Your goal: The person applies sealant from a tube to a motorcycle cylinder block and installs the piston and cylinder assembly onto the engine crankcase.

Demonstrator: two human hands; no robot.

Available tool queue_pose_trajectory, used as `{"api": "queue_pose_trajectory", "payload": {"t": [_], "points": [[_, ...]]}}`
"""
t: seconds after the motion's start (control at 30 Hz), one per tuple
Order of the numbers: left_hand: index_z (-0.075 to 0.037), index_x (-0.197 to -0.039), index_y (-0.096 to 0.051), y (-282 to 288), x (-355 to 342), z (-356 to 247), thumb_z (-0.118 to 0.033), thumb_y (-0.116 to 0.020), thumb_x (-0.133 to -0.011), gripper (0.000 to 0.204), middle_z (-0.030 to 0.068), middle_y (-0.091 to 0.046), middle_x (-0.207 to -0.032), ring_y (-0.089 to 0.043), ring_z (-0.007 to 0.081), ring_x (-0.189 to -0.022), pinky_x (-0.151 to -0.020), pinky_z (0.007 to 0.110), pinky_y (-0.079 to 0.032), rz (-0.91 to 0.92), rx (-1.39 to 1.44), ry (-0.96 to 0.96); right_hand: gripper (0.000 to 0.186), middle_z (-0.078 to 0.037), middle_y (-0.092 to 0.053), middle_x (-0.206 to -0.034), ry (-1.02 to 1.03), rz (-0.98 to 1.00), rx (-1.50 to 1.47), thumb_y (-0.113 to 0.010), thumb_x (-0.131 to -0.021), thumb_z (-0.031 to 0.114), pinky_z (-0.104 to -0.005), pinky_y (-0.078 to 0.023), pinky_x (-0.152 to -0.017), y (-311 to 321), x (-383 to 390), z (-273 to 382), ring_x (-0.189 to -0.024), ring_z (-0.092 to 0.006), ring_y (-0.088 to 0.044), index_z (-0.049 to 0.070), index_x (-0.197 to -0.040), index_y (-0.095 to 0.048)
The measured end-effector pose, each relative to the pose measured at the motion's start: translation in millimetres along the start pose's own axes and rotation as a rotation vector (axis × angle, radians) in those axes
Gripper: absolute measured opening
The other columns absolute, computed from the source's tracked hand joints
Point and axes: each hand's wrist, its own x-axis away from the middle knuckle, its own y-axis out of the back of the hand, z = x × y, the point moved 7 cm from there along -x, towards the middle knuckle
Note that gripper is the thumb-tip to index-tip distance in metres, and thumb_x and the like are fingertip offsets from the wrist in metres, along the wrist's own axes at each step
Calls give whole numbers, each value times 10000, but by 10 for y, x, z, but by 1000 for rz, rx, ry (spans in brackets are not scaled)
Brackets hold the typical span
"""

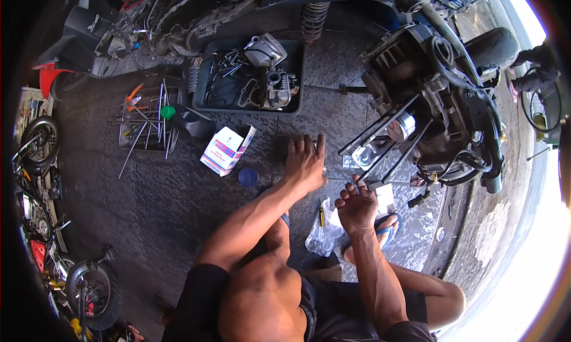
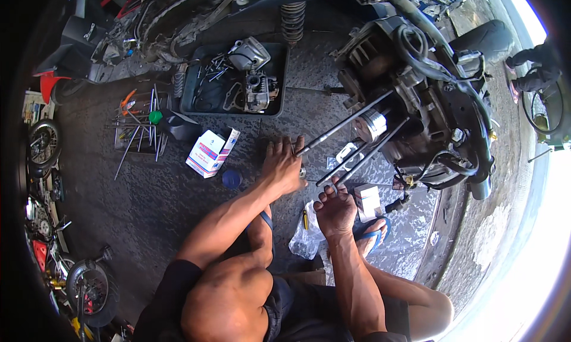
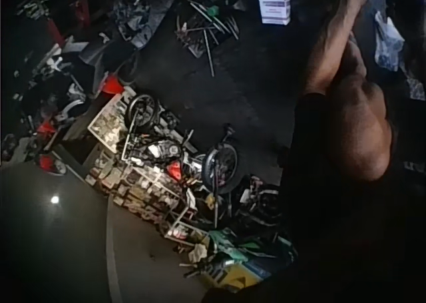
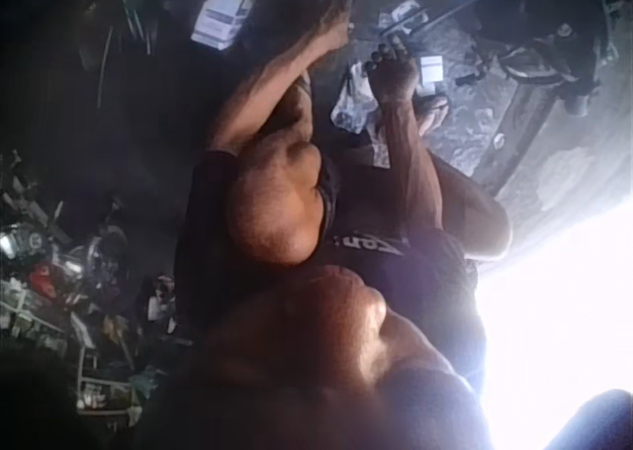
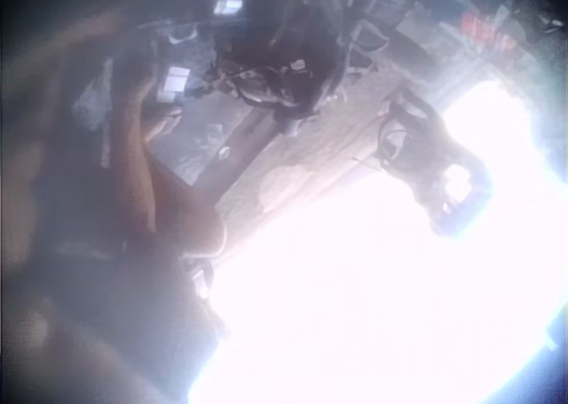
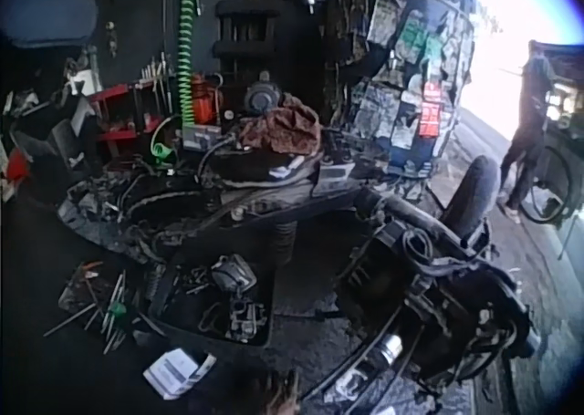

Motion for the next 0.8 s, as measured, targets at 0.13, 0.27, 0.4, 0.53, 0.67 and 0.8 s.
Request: {"api": "queue_pose_trajectory", "payload": {"t": [0.13,0.27,0.4,0.53,0.67,0.8], "points": [[-58,-1584,-229,-219,-286,-14,-212,-675,-848,874,260,-429,-1492,-432,437,-1351,-1061,662,-357,370,-134,122,370,1,-626,-929,60,8,112,-589,-822,202,-349,-427,-713,19,30,69,-802,-164,-552,166,-1189,-556],[-18,-1569,-226,-298,-270,144,-241,-755,-792,966,266,-436,-1463,-441,439,-1337,-1061,551,-432,314,45,111,399,0,-610,-1039,88,-13,305,-544,-857,167,-366,-440,-801,93,34,137,-924,-168,-556,111,-1251,-563],[41,-1558,-161,107,162,479,-275,-871,-688,1166,300,-371,-1506,-379,453,-1392,-1169,478,-339,73,410,62,435,-32,-594,-1197,189,22,471,-511,-861,168,-376,-418,-948,-70,65,127,-1128,-180,-526,58,-1276,-579],[-14,-1589,-82,346,668,549,-241,-915,-642,1282,274,-262,-1593,-288,407,-1480,-1215,444,-268,-103,669,85,512,-67,-547,-1338,293,259,580,-471,-853,170,-372,-337,-1076,-435,117,40,-1212,-183,-497,3,-1329,-556],[-6,-1583,-82,525,914,477,-239,-916,-636,1283,282,-247,-1588,-282,420,-1474,-1206,473,-278,-194,765,18,485,-94,-411,-1516,302,304,644,-518,-875,308,-438,-280,-1125,-772,181,-48,-1388,-240,-387,20,-1252,-619],[-3,-1577,-87,605,986,441,-239,-918,-638,1276,290,-273,-1564,-295,433,-1459,-1198,490,-286,-277,817,-51,510,-129,-381,-1521,357,296,826,-499,-868,283,-443,-265,-1143,-935,262,-29,-1392,-269,-376,-7,-1273,-607]]}}
